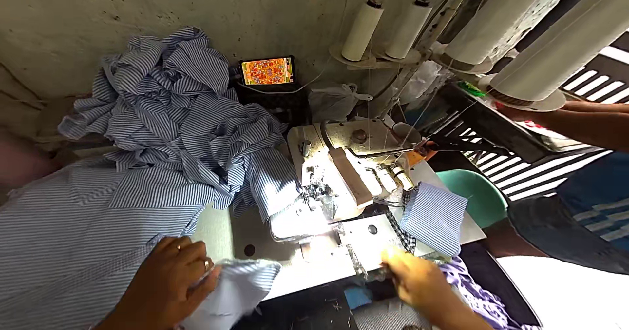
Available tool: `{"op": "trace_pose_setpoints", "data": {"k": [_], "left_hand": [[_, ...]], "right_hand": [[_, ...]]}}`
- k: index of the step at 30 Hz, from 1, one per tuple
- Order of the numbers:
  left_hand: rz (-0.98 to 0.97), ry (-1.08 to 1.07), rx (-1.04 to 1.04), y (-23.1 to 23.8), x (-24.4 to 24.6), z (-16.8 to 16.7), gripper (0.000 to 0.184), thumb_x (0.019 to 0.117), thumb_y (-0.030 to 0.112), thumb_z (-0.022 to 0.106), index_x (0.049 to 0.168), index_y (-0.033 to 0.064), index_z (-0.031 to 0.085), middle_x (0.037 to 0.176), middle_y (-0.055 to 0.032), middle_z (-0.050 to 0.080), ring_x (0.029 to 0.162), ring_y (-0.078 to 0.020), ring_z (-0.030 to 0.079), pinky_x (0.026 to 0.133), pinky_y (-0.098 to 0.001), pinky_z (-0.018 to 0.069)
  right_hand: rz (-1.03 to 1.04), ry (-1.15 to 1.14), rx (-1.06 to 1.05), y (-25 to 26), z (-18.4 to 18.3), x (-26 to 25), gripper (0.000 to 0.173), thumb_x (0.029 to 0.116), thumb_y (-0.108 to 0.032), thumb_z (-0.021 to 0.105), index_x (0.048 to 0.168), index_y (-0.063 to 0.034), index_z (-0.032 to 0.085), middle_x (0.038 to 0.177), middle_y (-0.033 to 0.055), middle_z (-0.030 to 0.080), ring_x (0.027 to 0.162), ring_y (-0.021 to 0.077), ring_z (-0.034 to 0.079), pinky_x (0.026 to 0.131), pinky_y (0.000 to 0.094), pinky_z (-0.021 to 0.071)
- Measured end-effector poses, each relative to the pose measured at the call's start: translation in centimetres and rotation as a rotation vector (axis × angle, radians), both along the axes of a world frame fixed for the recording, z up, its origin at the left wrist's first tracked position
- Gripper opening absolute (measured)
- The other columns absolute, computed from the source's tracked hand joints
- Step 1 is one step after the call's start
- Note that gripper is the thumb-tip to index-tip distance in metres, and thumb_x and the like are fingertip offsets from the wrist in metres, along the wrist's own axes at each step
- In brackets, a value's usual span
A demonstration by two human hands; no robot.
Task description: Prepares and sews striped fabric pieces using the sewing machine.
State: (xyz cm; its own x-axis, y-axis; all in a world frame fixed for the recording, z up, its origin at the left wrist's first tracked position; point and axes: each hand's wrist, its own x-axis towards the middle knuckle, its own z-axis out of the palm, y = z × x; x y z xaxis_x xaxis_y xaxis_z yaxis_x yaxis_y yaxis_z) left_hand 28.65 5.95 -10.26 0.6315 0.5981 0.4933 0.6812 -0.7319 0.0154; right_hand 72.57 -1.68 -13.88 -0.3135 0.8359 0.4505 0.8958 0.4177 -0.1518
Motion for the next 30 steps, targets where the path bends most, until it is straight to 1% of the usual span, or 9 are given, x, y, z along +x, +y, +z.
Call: {"op": "trace_pose_setpoints", "data": {"k": [3,6,9,11,17,20,23,27,30], "left_hand": [[0.074,-0.052,-0.143,0.4,-0.7,-0.8,0.045,0.1009,0.035,0.042,0.089,0.0093,0.077,0.073,-0.0085,0.070,0.068,-0.0277,0.065,0.071,-0.0450,0.0472],[0.135,-0.172,-0.295,0.4,0.3,-1.6,0.036,0.0959,0.028,0.044,0.095,0.0120,0.077,0.085,-0.0065,0.072,0.080,-0.0230,0.068,0.074,-0.0417,0.0504],[0.183,-0.347,-0.454,0.1,2.1,-1.5,0.027,0.0890,0.022,0.050,0.092,0.0096,0.074,0.086,-0.0023,0.071,0.080,-0.0065,0.066,0.072,-0.0227,0.0527],[0.162,-0.451,-0.598,-0.2,3.5,-1.1,0.022,0.0876,0.015,0.050,0.093,0.0079,0.070,0.083,0.0007,0.068,0.075,0.0025,0.061,0.068,-0.0150,0.0479],[-0.025,-0.639,-0.826,-0.7,6.6,-1.0,0.016,0.0869,0.002,0.045,0.087,0.0089,0.060,0.080,0.0078,0.057,0.074,0.0085,0.052,0.066,-0.0085,0.0423],[-0.178,-0.760,-0.953,-0.7,6.9,-1.4,0.020,0.0952,0.009,0.038,0.089,0.0145,0.056,0.084,0.0114,0.053,0.081,0.0079,0.052,0.074,-0.0108,0.0425],[-0.185,-0.805,-1.013,-1.2,7.8,-1.5,0.023,0.1009,0.043,0.056,0.096,0.0200,0.056,0.084,0.0154,0.054,0.077,0.0107,0.052,0.068,-0.0079,0.0437],[-0.083,-0.793,-0.954,-1.3,8.8,-1.8,0.015,0.0952,0.020,0.065,0.101,0.0077,0.070,0.093,0.0081,0.070,0.085,0.0088,0.063,0.077,-0.0093,0.0519],[-0.009,-0.848,-0.968,-1.2,9.2,-1.8,0.014,0.0967,0.017,0.060,0.100,0.0077,0.070,0.092,0.0092,0.071,0.083,0.0086,0.064,0.076,-0.0097,0.0526]], "right_hand": [[-0.364,-0.128,-0.232,0.8,-0.5,3.1,0.018,0.0863,0.006,0.065,0.104,0.0049,0.069,0.090,0.0257,0.069,0.065,0.0430,0.070,0.052,0.0584,0.0547],[-0.566,-0.107,-0.412,1.3,1.0,2.1,0.059,0.0852,0.008,0.073,0.141,-0.0014,0.057,0.116,0.0317,0.066,0.075,0.0513,0.070,0.061,0.0675,0.0538],[-0.249,0.166,-0.163,0.6,0.6,-2.2,0.034,0.0822,-0.006,0.069,0.115,0.0003,0.072,0.100,0.0196,0.072,0.070,0.0338,0.072,0.054,0.0516,0.0580],[-0.020,0.421,-0.108,0.6,0.4,-6.4,0.024,0.0887,-0.016,0.065,0.107,-0.0053,0.077,0.102,0.0096,0.077,0.087,0.0181,0.074,0.073,0.0342,0.0614],[0.399,0.897,-0.270,4.0,-0.4,-15.3,0.042,0.1009,-0.021,0.064,0.136,0.0035,0.062,0.131,0.0141,0.069,0.116,0.0118,0.067,0.101,0.0278,0.0531],[0.465,1.016,-0.443,4.7,-0.1,-15.8,0.029,0.1008,-0.016,0.063,0.124,0.0011,0.069,0.110,0.0094,0.072,0.099,0.0082,0.068,0.089,0.0248,0.0558],[0.405,1.076,-0.508,4.6,0.2,-15.5,0.014,0.0983,-0.016,0.066,0.100,-0.0041,0.073,0.090,0.0000,0.066,0.081,-0.0012,0.058,0.074,0.0145,0.0491],[0.225,1.152,-0.256,4.1,-0.1,-15.4,0.015,0.0987,-0.011,0.063,0.106,-0.0005,0.071,0.095,0.0003,0.072,0.083,-0.0046,0.065,0.078,0.0120,0.0538],[0.263,1.415,-0.387,2.5,0.5,-15.5,0.033,0.1082,-0.038,0.047,0.122,-0.0099,0.056,0.086,-0.0143,0.060,0.064,-0.0130,0.046,0.058,0.0059,0.0396]]}}
